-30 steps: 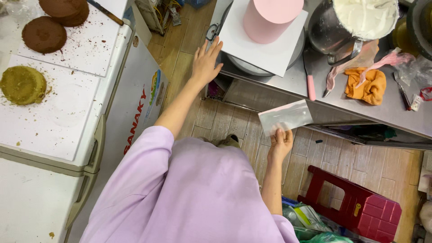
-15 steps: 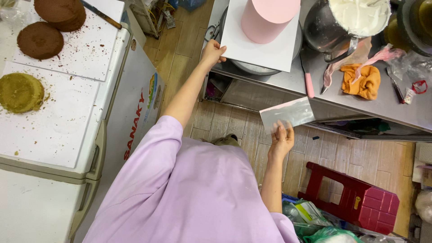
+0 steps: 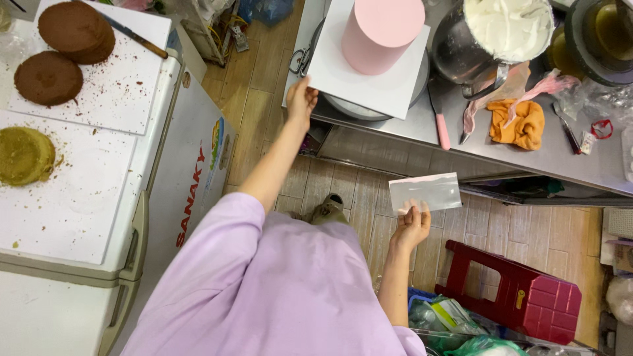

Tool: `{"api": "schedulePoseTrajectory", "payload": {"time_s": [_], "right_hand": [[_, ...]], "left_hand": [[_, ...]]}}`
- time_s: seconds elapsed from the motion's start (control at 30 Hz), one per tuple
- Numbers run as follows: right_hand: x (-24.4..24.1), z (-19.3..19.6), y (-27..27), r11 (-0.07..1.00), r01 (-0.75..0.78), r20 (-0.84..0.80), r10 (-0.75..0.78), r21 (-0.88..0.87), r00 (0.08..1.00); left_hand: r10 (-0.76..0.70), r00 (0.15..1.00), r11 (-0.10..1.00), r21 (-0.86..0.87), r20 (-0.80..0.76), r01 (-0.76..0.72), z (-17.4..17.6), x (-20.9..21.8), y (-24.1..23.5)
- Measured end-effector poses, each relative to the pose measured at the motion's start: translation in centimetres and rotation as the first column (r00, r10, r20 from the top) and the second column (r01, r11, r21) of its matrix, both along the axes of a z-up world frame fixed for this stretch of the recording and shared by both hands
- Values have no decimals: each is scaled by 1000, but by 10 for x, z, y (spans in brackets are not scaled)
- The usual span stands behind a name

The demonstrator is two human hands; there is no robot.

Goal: The person smooths the side of a pink cake by holding a plastic sheet against it while rotating the cake on a turntable.

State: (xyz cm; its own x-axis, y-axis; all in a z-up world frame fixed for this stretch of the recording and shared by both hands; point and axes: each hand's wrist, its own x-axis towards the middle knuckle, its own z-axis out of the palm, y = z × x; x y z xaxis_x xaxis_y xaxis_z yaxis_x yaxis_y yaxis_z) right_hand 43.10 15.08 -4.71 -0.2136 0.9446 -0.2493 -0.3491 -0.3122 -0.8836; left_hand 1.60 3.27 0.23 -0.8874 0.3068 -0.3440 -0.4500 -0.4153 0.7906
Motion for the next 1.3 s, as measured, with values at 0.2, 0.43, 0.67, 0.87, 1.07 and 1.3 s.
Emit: {"api": "schedulePoseTrajectory", "payload": {"time_s": [0.2, 0.43, 0.67, 0.87, 1.07, 1.3], "right_hand": [[-14, 3, 12, 1000, -10, 52, 11, -19, 999], [-29, -26, 75, 991, -107, -74, 113, 77, 991], [-65, 23, 140, 975, -179, 1, 180, 131, 984], [-99, 61, 178, 888, -317, 153, 281, 333, 948], [-156, 95, 230, 648, -476, 236, 425, 595, 874], [-237, 119, 255, 551, -481, 242, 450, 683, 860]], "left_hand": [[2, 1000, 997, -73, -2, -2, 46, 24, 3], [-123, 990, 978, -175, -68, 110, 19, -19, 9], [118, 983, 956, 284, -140, -74, -35, -15, -7], [-159, 985, 984, 90, 73, 152, -34, 38, 5], [-283, 958, 959, 47, 40, 281, -20, 76, 15], [-134, 988, 991, -26, -81, 133, -6, 86, 8]]}}
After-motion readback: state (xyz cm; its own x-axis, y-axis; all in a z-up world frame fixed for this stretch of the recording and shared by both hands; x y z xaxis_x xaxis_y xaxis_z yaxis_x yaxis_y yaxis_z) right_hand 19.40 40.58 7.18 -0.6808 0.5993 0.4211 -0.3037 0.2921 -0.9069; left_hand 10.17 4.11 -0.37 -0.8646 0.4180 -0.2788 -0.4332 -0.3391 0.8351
